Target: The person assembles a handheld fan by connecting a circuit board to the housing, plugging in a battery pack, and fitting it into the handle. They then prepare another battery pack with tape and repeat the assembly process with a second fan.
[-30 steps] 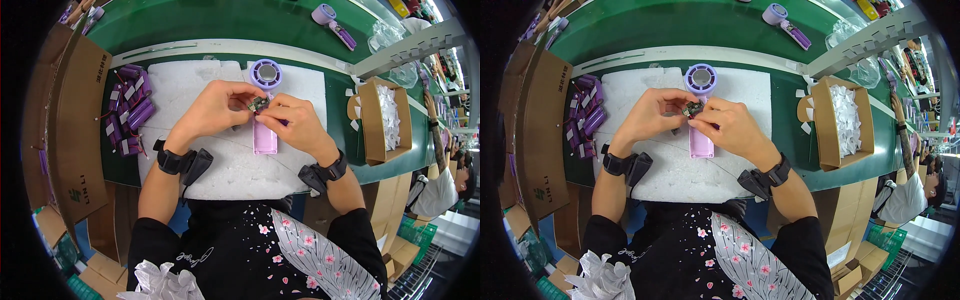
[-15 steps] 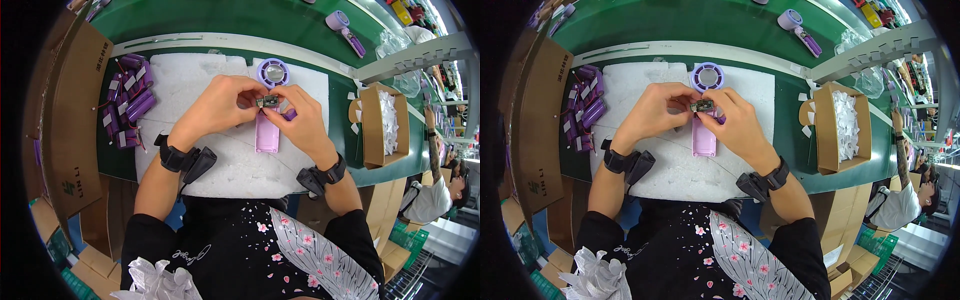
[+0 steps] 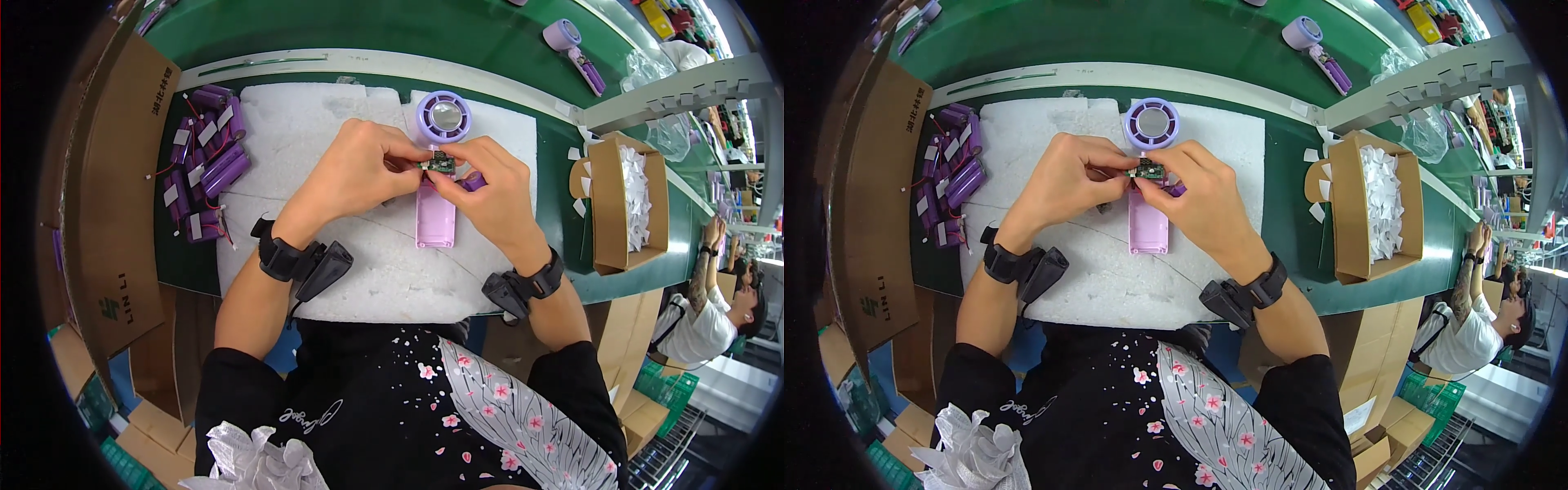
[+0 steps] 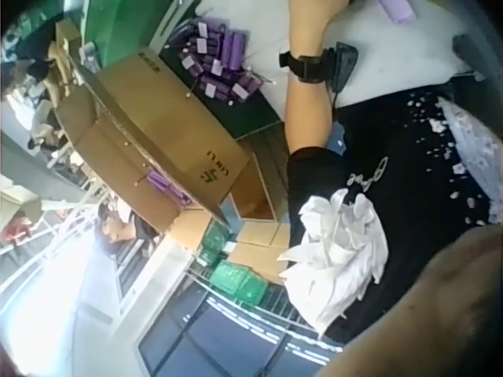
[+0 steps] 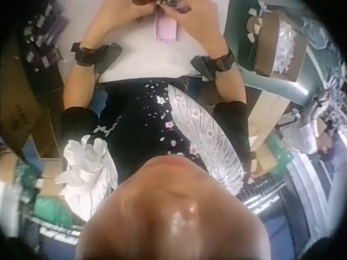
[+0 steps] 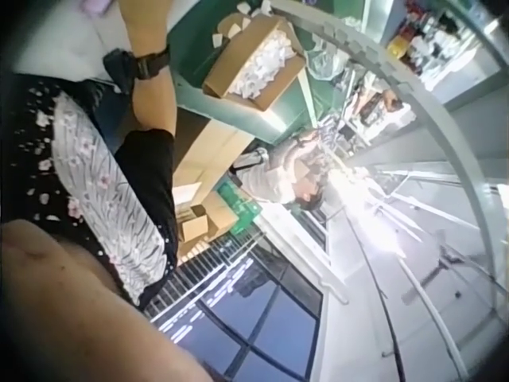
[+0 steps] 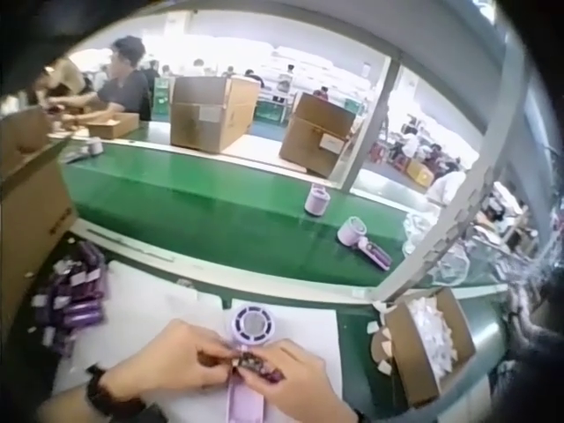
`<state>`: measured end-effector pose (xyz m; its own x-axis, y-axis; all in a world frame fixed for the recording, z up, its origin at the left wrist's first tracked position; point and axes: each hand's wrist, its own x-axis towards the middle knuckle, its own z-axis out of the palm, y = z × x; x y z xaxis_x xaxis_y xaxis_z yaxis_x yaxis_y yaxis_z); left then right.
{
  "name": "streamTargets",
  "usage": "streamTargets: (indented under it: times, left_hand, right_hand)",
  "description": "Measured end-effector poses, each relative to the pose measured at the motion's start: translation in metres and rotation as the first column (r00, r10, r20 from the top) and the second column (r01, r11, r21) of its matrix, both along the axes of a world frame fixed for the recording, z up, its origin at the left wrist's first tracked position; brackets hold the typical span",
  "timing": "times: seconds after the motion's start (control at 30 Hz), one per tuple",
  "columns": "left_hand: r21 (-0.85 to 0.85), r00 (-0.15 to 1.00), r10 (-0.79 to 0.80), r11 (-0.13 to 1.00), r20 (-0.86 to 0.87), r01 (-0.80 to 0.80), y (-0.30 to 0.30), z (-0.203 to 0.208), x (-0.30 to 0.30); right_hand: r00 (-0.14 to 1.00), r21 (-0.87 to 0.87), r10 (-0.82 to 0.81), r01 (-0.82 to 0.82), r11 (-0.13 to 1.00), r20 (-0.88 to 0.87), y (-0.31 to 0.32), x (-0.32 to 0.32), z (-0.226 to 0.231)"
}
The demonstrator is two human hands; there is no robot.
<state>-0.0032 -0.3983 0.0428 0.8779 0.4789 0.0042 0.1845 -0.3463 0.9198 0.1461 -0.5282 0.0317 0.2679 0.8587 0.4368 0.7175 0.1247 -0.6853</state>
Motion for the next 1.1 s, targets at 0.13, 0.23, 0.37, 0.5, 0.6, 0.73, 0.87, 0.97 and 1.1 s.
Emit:
streamTargets:
  times: [0.13, 0.23, 0.37, 0.5, 0.6, 0.73, 0.87, 0.97, 1.1]
  left_hand:
    - [0.052, 1.000, -0.017, 0.999, 0.005, 0.016, -0.001, 0.004, 0.000]
    - [0.041, 1.000, 0.000, 0.999, 0.009, 0.000, -0.002, 0.004, 0.001]
    - [0.047, 1.000, -0.011, 0.999, -0.009, 0.012, 0.000, 0.002, 0.000]
    - [-0.114, 0.997, -0.081, 0.990, -0.015, 0.078, 0.007, -0.003, -0.003]
    - [-0.189, 0.994, -0.098, 0.978, -0.053, 0.086, 0.008, -0.002, -0.002]
    - [-0.267, 0.988, -0.135, 0.957, -0.074, 0.111, 0.006, 0.004, 0.000]
    - [-0.338, 0.991, -0.126, 0.935, -0.040, 0.105, 0.005, -0.002, 0.001]
    - [-0.362, 0.993, -0.116, 0.927, -0.025, 0.099, 0.005, -0.004, 0.002]
    - [-0.360, 0.992, -0.121, 0.928, -0.038, 0.099, 0.004, -0.004, 0.003]
  right_hand:
    - [1.000, -0.003, -0.002, 0.002, 1.000, -0.001, -0.001, 0.000, 0.000]
    - [1.000, -0.003, -0.008, 0.008, 1.000, -0.008, -0.001, -0.001, -0.001]
    - [0.999, -0.028, -0.014, 0.012, 1.000, -0.046, -0.002, -0.002, 0.002]
    - [0.995, -0.104, -0.013, 0.003, 0.995, -0.102, -0.004, -0.001, 0.009]
    - [0.995, -0.106, 0.001, -0.011, 0.994, -0.095, -0.005, 0.001, 0.010]
    - [0.998, -0.163, -0.009, 0.000, 0.987, -0.056, -0.008, 0.002, 0.013]
    - [1.000, -0.128, 0.008, -0.008, 0.992, -0.006, -0.008, 0.001, 0.010]
    - [1.000, -0.149, -0.004, 0.003, 0.989, -0.009, -0.009, 0.000, 0.011]
    - [1.000, -0.165, -0.010, 0.013, 0.986, 0.014, -0.011, -0.001, 0.013]
